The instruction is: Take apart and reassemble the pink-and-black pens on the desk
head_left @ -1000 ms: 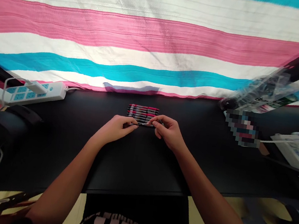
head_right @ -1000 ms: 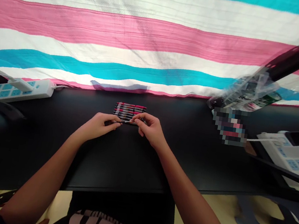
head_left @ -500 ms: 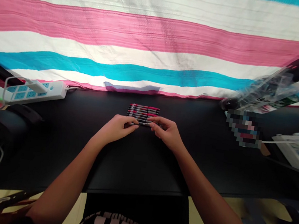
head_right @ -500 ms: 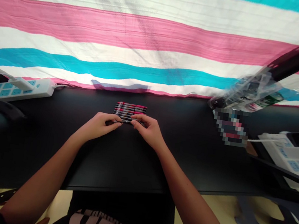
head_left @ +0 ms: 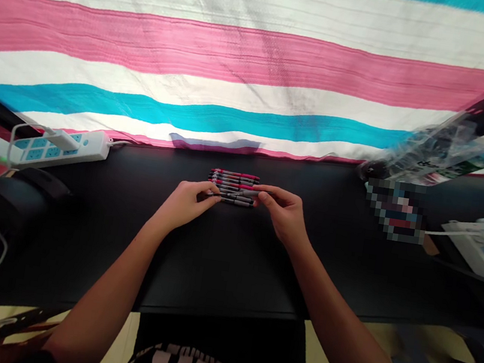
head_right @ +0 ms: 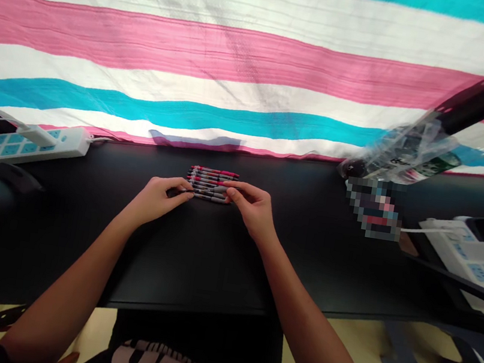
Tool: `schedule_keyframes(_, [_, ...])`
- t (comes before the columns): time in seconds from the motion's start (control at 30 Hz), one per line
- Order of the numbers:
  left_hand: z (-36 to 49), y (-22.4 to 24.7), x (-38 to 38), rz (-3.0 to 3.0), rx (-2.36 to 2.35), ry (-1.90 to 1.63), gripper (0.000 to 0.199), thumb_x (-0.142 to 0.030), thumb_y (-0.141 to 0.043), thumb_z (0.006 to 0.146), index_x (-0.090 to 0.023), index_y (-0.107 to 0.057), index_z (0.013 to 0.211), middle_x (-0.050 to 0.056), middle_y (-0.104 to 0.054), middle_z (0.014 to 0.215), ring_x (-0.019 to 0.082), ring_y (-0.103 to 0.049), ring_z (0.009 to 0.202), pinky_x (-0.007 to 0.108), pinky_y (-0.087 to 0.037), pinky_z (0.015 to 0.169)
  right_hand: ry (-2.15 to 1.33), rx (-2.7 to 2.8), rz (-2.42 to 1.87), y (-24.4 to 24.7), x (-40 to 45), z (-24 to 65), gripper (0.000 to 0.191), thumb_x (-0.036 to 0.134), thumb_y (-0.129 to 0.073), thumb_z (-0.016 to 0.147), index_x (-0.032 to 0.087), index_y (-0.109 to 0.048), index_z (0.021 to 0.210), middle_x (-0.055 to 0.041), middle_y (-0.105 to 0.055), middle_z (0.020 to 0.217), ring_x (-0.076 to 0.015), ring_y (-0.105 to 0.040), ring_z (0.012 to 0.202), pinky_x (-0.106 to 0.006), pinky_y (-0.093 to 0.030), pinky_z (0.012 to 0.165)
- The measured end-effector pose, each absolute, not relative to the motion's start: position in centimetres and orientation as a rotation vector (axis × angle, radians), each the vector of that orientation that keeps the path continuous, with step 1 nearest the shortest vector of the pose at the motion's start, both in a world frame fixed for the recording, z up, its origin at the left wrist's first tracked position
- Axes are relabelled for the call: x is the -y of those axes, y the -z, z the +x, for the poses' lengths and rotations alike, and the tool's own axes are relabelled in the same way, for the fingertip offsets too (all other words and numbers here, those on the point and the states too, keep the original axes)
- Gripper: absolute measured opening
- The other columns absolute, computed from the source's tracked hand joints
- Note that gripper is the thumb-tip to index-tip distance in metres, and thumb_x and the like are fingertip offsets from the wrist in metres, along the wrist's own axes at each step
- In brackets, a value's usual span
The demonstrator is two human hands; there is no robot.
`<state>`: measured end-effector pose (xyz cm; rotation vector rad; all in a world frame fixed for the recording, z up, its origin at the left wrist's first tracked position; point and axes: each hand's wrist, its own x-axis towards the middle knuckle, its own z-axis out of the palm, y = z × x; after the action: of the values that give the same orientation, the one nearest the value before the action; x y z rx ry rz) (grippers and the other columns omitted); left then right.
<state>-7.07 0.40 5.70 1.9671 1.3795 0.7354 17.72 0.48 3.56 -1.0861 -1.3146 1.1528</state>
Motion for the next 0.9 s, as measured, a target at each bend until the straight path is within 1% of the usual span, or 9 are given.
schedule_keyframes(0.17, [-7.33, -5.64, -0.54, 1.927, -1.422, -0.785, 0.02, -0.038, -0.064, 0.089, -0.02, -0.073, 0.093, 0.0, -0.067, 0.073, 0.015, -0.058, 0.066, 0.027, -0.044, 0.068, -1.176, 1.304, -1.019, -3.63, -0.46, 17.66, 0.02, 0.037, -0.076, 0.084, 0.026, -0.081, 0.1, -0.0035, -0.074, 0.086, -0.0194, -0.068, 0.077, -0.039, -0.058, 0.08])
schedule_keyframes(0.3, [-7.34, -5.61, -0.55, 1.917, -1.435, -0.79, 0.021, -0.039, -0.065, 0.089, -0.02, -0.073, 0.093, 0.0, -0.067, 0.073, 0.016, -0.059, 0.067, 0.027, -0.045, 0.068, -1.162, 1.328, -0.991, -3.8, -0.41, 17.51, 0.021, 0.034, -0.078, 0.082, 0.027, -0.081, 0.102, -0.0051, -0.073, 0.104, -0.0227, -0.068, 0.096, -0.039, -0.057, 0.087])
schedule_keyframes(0.37, [-7.32, -5.63, -0.53, 1.916, -1.439, -0.79, 0.021, -0.039, -0.065, 0.089, -0.02, -0.073, 0.094, 0.0, -0.068, 0.073, 0.016, -0.059, 0.066, 0.027, -0.045, 0.068, -1.145, 1.34, -0.984, -3.89, -0.41, 17.42, 0.022, 0.032, -0.079, 0.081, 0.027, -0.081, 0.102, -0.0057, -0.072, 0.109, -0.0245, -0.067, 0.104, -0.04, -0.056, 0.09])
schedule_keyframes(0.4, [-7.31, -5.64, -0.52, 1.917, -1.437, -0.788, 0.022, -0.039, -0.064, 0.089, -0.02, -0.073, 0.094, 0.0, -0.068, 0.073, 0.016, -0.059, 0.066, 0.027, -0.045, 0.067, -1.135, 1.342, -0.983, -3.92, -0.41, 17.38, 0.022, 0.031, -0.079, 0.081, 0.027, -0.081, 0.102, -0.0059, -0.073, 0.109, -0.0247, -0.067, 0.105, -0.039, -0.056, 0.09])
schedule_keyframes(0.6, [-7.37, -5.59, -0.54, 1.923, -1.429, -0.789, 0.021, -0.038, -0.064, 0.09, -0.02, -0.073, 0.094, 0.0, -0.067, 0.073, 0.015, -0.058, 0.066, 0.026, -0.044, 0.066, -1.07, 1.348, -1.001, -3.94, -0.44, 17.45, 0.019, 0.028, -0.079, 0.081, 0.027, -0.082, 0.1, -0.0063, -0.073, 0.105, -0.0232, -0.067, 0.099, -0.037, -0.056, 0.084])
schedule_keyframes(0.9, [-7.3, -5.54, -0.52, 1.963, -1.42, -0.791, 0.019, -0.035, -0.064, 0.09, -0.019, -0.073, 0.093, -0.001, -0.066, 0.072, 0.013, -0.057, 0.064, 0.025, -0.043, 0.065, -1.051, 1.405, -0.987, -3.27, -0.65, 17.57, 0.021, 0.029, -0.078, 0.083, 0.028, -0.082, 0.103, -0.0052, -0.069, 0.102, -0.0199, -0.065, 0.093, -0.033, -0.054, 0.077])
